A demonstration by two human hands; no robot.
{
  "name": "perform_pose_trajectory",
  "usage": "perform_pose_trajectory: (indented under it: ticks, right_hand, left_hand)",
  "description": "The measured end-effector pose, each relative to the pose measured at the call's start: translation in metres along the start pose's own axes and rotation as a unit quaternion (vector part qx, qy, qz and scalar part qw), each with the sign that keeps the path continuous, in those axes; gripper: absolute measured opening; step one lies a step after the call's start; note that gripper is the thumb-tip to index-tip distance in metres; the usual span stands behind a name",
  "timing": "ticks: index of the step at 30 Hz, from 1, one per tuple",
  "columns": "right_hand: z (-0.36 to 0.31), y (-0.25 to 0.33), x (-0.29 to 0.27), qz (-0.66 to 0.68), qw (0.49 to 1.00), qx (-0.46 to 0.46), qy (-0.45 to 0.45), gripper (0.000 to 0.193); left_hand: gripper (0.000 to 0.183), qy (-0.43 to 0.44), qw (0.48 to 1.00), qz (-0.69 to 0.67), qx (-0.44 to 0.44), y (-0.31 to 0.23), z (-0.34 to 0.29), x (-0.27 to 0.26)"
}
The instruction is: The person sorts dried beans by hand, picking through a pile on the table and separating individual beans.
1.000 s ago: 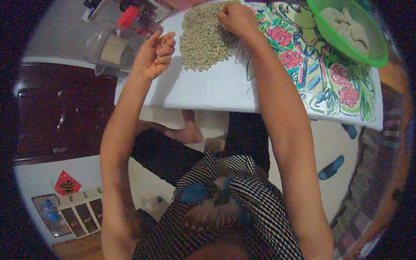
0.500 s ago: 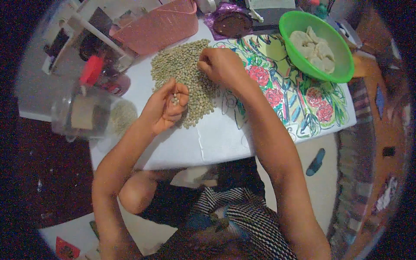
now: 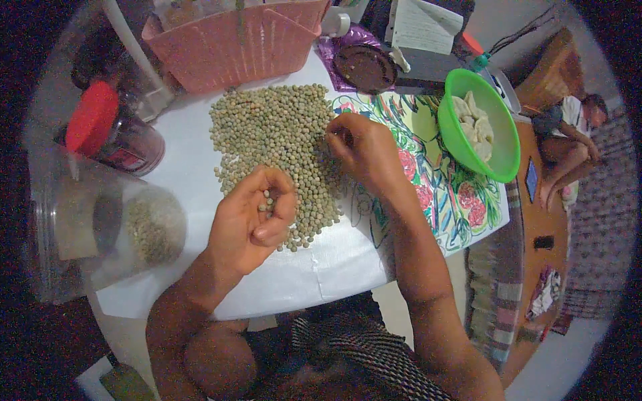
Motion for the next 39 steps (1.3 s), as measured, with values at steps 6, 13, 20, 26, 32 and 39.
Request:
perform_pose_trajectory:
  ticks: [6, 13, 20, 26, 32, 39]
  right_hand:
    - [-0.001, 0.0, 0.004, -0.012, 0.997, -0.073, 0.021, 0.011]
    - [-0.008, 0.011, 0.004, -0.027, 0.99, -0.117, 0.069, 0.011]
    - [-0.012, 0.013, 0.001, -0.055, 0.983, -0.167, 0.054, 0.013]
    - [-0.011, 0.01, 0.005, -0.083, 0.981, -0.161, 0.07, 0.019]
    - [-0.011, 0.013, -0.001, -0.086, 0.982, -0.16, 0.042, 0.017]
    - [-0.006, -0.004, -0.008, -0.03, 0.989, -0.146, 0.007, 0.018]
  left_hand:
    - [0.025, 0.03, 0.999, 0.02, -0.035, 0.013, 0.004, -0.008]
    - [0.024, 0.034, 0.994, 0.051, -0.092, 0.029, -0.002, -0.001]
    - [0.023, 0.031, 0.987, 0.115, -0.11, 0.041, -0.002, 0.0]
    - [0.02, -0.027, 0.987, 0.141, -0.065, 0.036, -0.001, -0.001]
    - [0.017, -0.092, 0.985, 0.138, 0.05, 0.012, -0.015, 0.013]
    - [0.018, -0.119, 0.978, 0.116, 0.126, 0.012, -0.02, 0.034]
Point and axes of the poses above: each hand's wrist, its own z-axis towards the middle knuckle, its own x-axis out of the palm, y = z × x, the point moved 3 cm from there along z, towards the middle knuckle
